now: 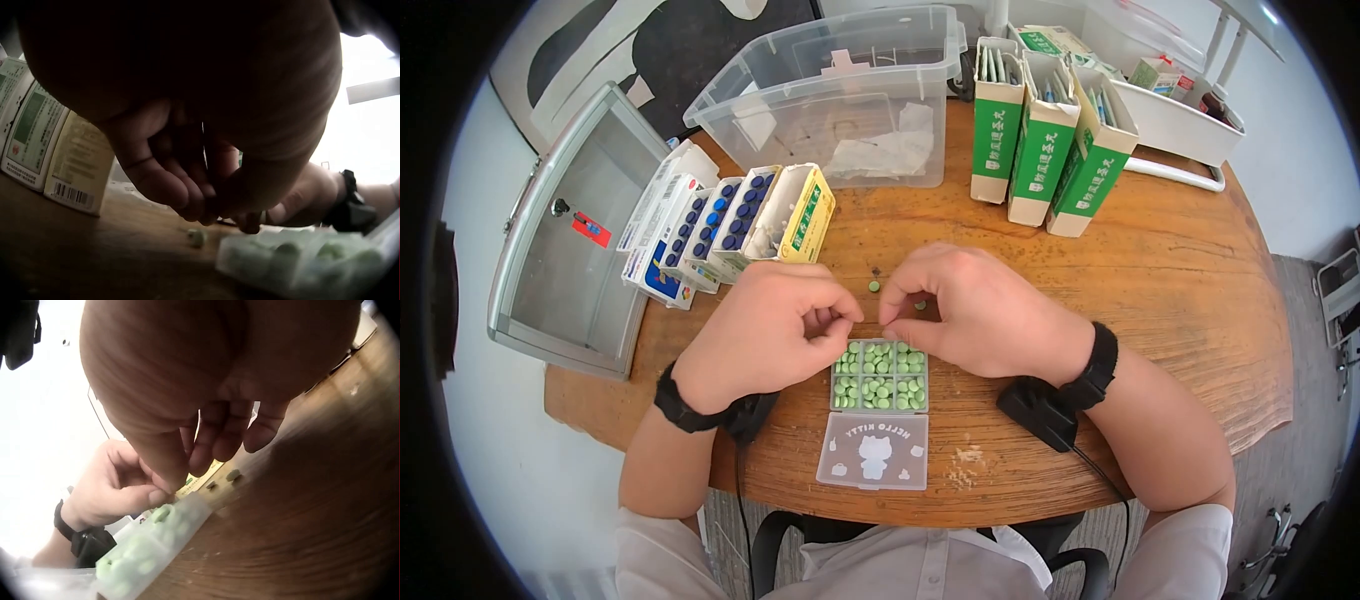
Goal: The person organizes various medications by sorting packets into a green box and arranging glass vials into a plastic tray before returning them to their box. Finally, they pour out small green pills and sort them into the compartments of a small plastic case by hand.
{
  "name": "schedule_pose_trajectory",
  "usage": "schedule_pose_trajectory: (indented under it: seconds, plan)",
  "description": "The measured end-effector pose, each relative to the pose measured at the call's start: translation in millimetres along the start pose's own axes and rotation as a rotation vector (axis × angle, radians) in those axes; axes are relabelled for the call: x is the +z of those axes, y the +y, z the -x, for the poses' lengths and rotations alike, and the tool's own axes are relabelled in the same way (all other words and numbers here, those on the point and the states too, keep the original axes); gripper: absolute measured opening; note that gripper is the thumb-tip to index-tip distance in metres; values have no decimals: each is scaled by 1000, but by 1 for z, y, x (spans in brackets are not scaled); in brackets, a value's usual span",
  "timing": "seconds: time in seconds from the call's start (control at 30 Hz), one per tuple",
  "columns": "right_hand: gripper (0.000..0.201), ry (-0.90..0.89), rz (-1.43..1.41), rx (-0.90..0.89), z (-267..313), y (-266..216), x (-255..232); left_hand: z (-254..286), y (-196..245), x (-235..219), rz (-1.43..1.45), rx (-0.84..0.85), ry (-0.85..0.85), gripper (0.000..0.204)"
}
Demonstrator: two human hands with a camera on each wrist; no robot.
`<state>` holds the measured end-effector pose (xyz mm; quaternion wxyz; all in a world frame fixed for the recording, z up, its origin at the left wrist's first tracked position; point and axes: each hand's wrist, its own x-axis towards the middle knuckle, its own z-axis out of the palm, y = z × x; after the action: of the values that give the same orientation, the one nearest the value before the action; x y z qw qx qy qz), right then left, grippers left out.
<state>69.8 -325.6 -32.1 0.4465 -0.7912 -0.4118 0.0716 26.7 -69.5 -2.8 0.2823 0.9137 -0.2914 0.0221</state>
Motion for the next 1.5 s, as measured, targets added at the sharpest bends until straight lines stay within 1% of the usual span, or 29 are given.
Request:
schedule_pose_trajectory:
  seconds: [0.13, 0.2, 0.23, 0.3, 0.37, 0.4, 0.43, 0.47, 0.5, 0.57, 0.6, 0.63, 0.7, 0.73, 0.77, 0.8, 0.83, 0.87, 0.9, 0.93, 0.97, 1.03, 1.17, 1.23, 1.27, 1.37, 1.43, 1.47, 1.5]
  plan:
    - [11, 70, 53, -76, -1, 1, 2, 2, -3, 4, 44, 3, 37, 10]
    - [9, 187, -100, 255, -3, 1, -5, 3, -11, 8, 32, 19, 54, 9]
    - [9, 187, -100, 256, -4, 5, -8, 3, -14, 10, 3, 5, 31, 9]
    - [9, 263, -305, 294, -6, 14, -12, 2, -15, 11, -24, -8, 6, 8]
    - [9, 277, -343, 258, -6, 5, -10, 0, -14, 12, -57, 25, 25, 6]
    - [8, 164, -376, 273, -4, -2, -9, 0, -12, 9, -58, 27, 26, 6]
    - [7, 50, -410, 289, -1, -6, -8, 0, -6, 4, 30, -45, 8, 5]
    - [7, -6, -334, 192, 1, -2, -3, 0, -1, -1, 120, -117, -11, 4]
    - [7, -3, -335, 194, 2, -5, -1, 1, 6, -8, 120, -116, -14, 4]
    - [11, -90, -208, 136, 2, -12, 2, 7, 19, -18, 262, 0, -110, 6]
    - [14, -84, -191, 97, 2, -13, 4, 9, 22, -16, 311, 11, -179, 7]
    - [14, -85, -190, 97, 3, -13, 5, 10, 22, -12, 312, 12, -178, 7]
    - [11, -65, -62, -18, 4, -13, 8, 11, 17, -1, 249, 211, -223, 10]
    - [11, -65, -63, -19, 3, -12, 8, 12, 15, 0, 244, 213, -236, 13]
    - [11, -34, -94, 56, 3, -11, 7, 12, 16, -4, 243, 212, -238, 13]
    - [10, -2, -124, 133, 3, -9, 6, 10, 19, -11, 198, 126, -215, 12]
    - [10, -1, -125, 133, 2, -8, 4, 8, 20, -15, 153, 40, -191, 13]
    - [11, 19, -37, 166, 2, -7, -1, 5, 15, -12, 153, 39, -191, 13]
    - [11, 39, 51, 196, 1, -6, -5, 3, 5, -5, 77, 36, -47, 12]
    - [13, 23, 110, 160, 1, -2, -7, 2, -4, 2, -1, 32, 98, 13]
    - [13, 21, 110, 157, 1, 1, -8, 0, -11, 10, -2, 30, 100, 13]
    - [13, -14, 199, 84, 1, 6, -9, -2, -20, 23, -111, 244, 184, 17]
    - [13, 4, 180, 112, 1, 7, -7, -3, -17, 24, -103, 231, 88, 18]
    - [13, 25, 167, 163, 1, 2, -7, -2, -14, 20, -100, 162, 17, 16]
    - [13, 26, 168, 162, 1, 2, -7, -2, -13, 18, -101, 163, 18, 16]
    - [13, 60, 98, 181, 0, -2, -5, -1, -6, 12, -53, 63, 41, 11]
    - [13, 21, -94, 195, 1, -13, -4, -1, 1, 2, 87, 34, 10, 10]
    - [13, 22, -93, 195, 2, -17, -3, 1, 6, -3, 87, 35, 9, 10]
    - [13, -17, -137, 165, 2, -21, -1, 4, 11, -8, 186, 26, -66, 10]
